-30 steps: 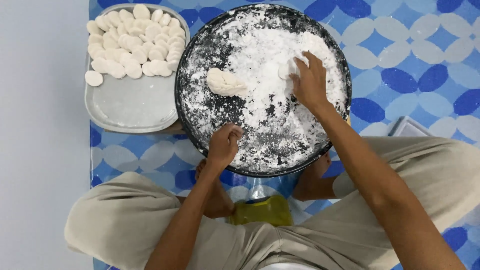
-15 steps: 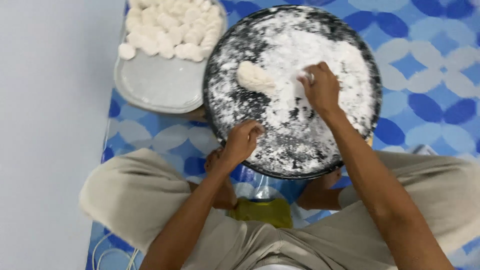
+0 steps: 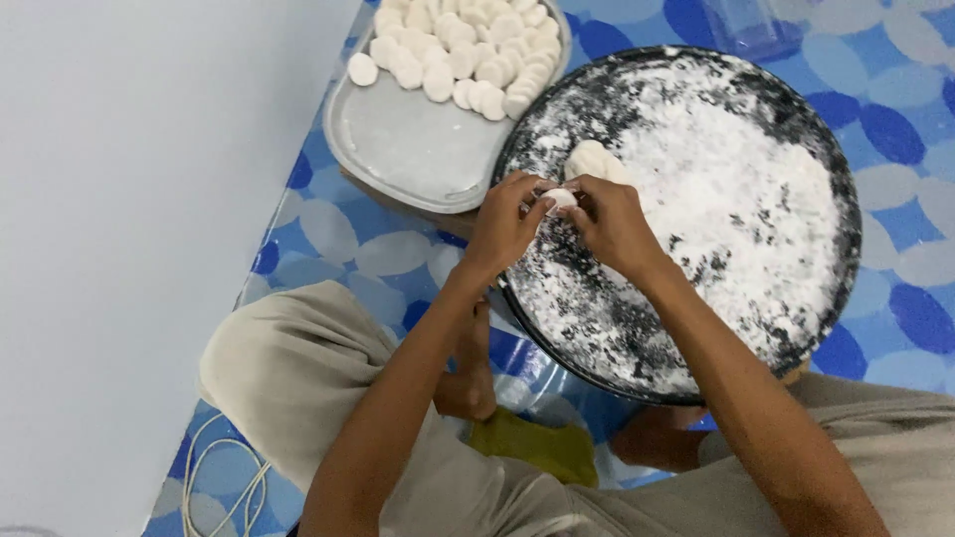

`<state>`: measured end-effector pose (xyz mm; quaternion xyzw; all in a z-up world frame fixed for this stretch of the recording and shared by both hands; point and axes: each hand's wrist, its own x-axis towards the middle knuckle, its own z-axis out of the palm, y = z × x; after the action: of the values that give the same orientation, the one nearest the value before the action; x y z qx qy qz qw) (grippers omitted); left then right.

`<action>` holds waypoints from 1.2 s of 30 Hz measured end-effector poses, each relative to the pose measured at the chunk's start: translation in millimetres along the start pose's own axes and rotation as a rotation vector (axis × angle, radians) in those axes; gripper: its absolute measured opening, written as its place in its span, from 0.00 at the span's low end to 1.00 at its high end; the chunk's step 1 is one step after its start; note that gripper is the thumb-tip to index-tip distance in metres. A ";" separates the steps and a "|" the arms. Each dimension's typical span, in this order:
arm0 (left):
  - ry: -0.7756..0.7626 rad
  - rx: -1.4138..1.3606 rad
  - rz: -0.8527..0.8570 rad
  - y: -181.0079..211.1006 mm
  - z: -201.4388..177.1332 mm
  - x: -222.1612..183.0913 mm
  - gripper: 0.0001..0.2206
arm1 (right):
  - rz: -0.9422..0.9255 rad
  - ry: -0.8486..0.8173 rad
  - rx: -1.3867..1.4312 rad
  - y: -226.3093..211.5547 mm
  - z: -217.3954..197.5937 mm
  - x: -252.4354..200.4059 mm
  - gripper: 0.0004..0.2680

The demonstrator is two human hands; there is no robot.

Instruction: The person is shaping small pieces of white dough into balls on a floured circular tray while sitting on the floor.

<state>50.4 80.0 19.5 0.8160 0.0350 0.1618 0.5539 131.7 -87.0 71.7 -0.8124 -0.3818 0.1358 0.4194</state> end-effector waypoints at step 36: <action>0.744 0.469 -0.502 -172.0 -202.4 122.2 0.10 | 0.023 0.294 -0.539 71.6 13.1 1.7 0.21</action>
<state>125.6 355.6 -42.8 0.7719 0.4605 0.2912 0.3277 162.0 -103.7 7.7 -0.9096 -0.3300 -0.0846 0.2379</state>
